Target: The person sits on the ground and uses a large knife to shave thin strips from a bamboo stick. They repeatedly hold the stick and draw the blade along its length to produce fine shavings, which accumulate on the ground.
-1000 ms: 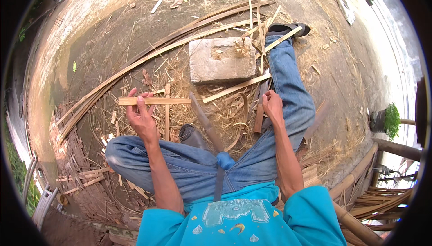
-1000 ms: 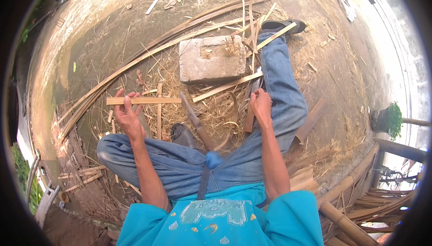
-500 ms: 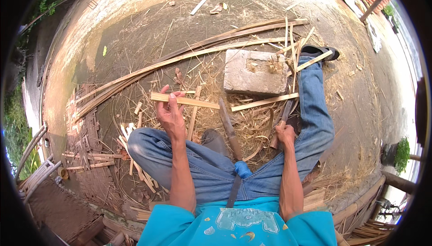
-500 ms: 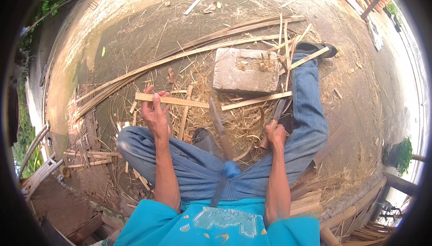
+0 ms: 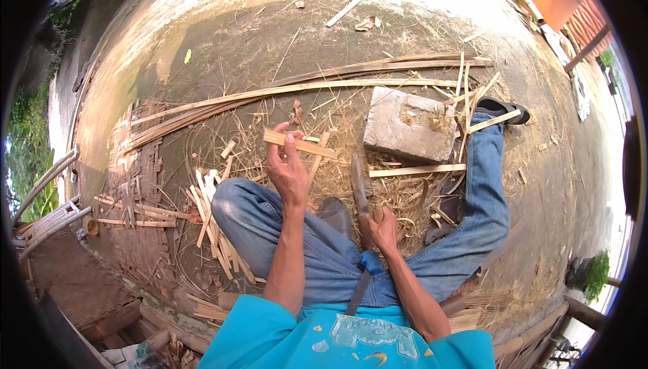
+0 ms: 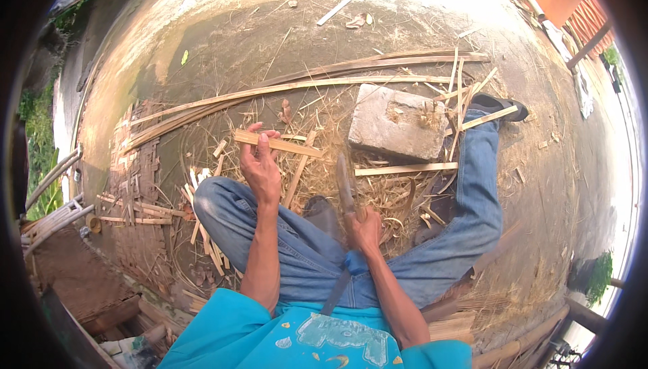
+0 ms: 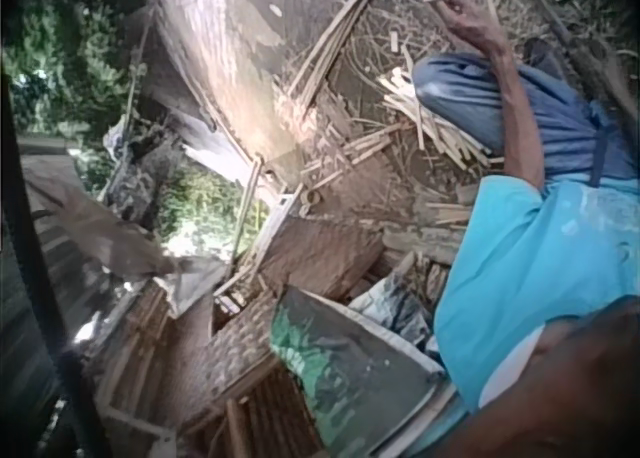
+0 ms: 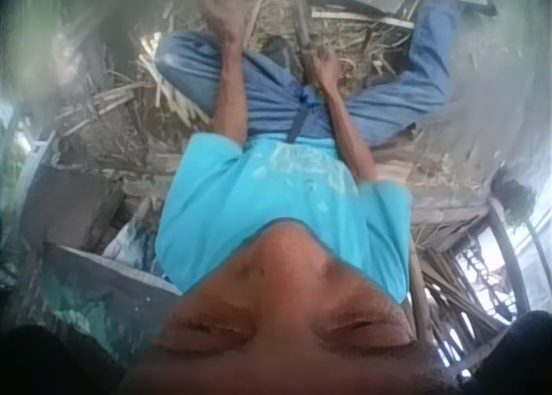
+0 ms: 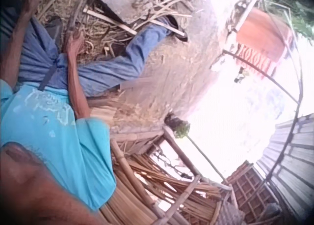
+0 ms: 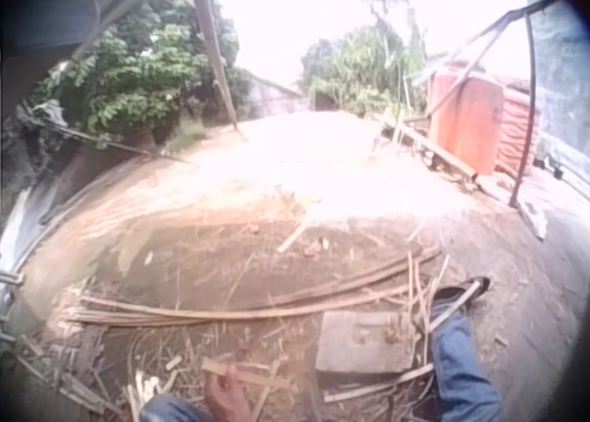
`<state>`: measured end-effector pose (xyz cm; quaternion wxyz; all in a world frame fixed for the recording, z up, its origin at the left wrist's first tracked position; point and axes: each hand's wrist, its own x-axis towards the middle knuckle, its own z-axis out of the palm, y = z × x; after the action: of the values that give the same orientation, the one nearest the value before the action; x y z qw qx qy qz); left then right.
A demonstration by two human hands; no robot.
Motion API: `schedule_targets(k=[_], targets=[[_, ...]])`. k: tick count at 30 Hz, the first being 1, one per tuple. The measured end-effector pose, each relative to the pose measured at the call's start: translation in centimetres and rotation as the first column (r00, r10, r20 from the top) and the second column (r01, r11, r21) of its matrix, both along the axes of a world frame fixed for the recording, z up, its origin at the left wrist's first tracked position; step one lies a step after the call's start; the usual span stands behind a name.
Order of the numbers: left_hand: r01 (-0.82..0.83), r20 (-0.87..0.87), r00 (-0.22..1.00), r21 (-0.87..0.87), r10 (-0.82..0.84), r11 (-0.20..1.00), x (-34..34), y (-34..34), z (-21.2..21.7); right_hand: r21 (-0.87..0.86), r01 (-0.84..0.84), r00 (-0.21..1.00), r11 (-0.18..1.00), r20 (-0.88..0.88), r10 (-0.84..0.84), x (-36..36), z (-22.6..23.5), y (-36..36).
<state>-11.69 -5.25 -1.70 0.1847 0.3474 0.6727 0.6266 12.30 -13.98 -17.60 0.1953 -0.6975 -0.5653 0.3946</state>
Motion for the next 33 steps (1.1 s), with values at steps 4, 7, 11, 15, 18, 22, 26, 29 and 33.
schedule_targets(k=[4, 7, 11, 15, 18, 22, 26, 29, 33], targets=[[-0.038, -0.031, 0.999, 0.054, 0.039, 0.998, -0.8, 0.2, -1.1, -0.056, -0.177, 0.982, 0.983, 0.055, 0.180, -2.3, -2.4, 0.0], [-0.073, -0.011, 0.997, 0.082, 0.074, 0.994, -1.0, 0.0, -1.1, -0.127, -0.229, 0.959, 0.965, 0.137, 0.246, -3.0, -1.0, -0.1], [-0.124, -0.076, 0.989, 0.081, 0.130, 0.989, -1.4, -0.7, -0.6, 0.029, -0.235, 0.968, 0.971, 0.097, 0.232, -2.3, -0.9, -1.2], [-0.121, -0.099, 0.987, 0.077, 0.129, 0.990, -1.4, -0.9, 0.2, 0.121, -0.292, 0.956, 0.949, 0.053, 0.287, 0.3, 0.2, -1.2], [-0.107, 0.151, 0.984, 0.100, 0.091, 0.989, -0.4, -0.6, 1.1, 0.136, -0.241, 0.971, 0.961, 0.037, 0.238, 2.3, 1.6, -0.8], [-0.034, 0.170, 0.985, 0.152, 0.008, 0.988, -1.3, -1.0, -0.9, 0.210, -0.131, 0.991, 0.969, 0.026, 0.128, 3.1, 4.0, 3.5], [0.039, 0.368, 0.927, 0.105, -0.075, 0.994, 0.4, -0.2, -0.3, 0.236, -0.095, 0.991, 0.967, 0.114, 0.070, 4.8, 4.5, 11.1], [0.106, 0.387, 0.915, 0.052, -0.118, 0.993, 1.4, -0.2, -1.7, 0.195, -0.043, 0.973, 0.980, 0.229, -0.003, 5.7, 4.1, 14.6], [0.156, 0.366, 0.921, -0.033, -0.133, 0.987, 2.3, -0.5, -2.6, 0.499, -0.139, 0.907, 0.855, 0.412, -0.093, 6.4, 3.1, 13.8]])
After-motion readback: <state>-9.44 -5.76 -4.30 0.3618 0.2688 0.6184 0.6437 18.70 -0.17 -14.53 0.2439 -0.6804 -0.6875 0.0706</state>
